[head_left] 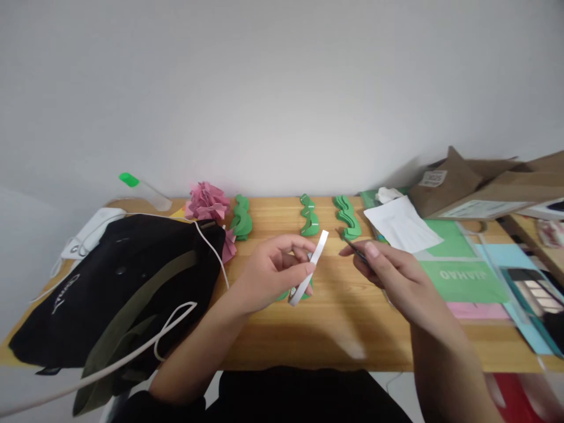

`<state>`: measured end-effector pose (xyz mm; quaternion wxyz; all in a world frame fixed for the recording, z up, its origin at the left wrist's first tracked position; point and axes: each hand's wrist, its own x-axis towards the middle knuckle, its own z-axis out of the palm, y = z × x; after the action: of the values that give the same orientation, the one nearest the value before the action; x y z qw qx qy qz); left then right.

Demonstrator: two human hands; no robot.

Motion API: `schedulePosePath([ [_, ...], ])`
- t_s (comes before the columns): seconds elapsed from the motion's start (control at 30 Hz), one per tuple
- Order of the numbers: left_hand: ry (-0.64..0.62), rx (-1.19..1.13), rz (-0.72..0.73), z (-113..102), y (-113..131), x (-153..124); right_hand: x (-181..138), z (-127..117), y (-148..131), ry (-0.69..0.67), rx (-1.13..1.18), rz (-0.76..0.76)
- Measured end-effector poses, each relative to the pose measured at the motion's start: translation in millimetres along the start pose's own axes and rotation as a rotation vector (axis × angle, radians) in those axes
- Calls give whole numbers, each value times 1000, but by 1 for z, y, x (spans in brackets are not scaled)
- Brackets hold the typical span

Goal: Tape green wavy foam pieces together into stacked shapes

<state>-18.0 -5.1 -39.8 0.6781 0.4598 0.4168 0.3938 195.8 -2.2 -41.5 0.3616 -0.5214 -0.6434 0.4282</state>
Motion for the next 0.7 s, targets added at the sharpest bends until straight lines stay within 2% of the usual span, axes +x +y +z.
schedulePosePath([
  [0.1,27,8,31,0,1,-1,-4,-5,-3,-80,-63,8],
  [0.27,0,38,27,3,3,-2,-6,-1,-5,-131,-82,-57],
  [0.43,-43,53,20,2,2,-5,-5,2,-8,-94,-102,-83],
  [0.7,-44,62,16,1,1,-6,-3,1,-13,-55,-109,-104],
])
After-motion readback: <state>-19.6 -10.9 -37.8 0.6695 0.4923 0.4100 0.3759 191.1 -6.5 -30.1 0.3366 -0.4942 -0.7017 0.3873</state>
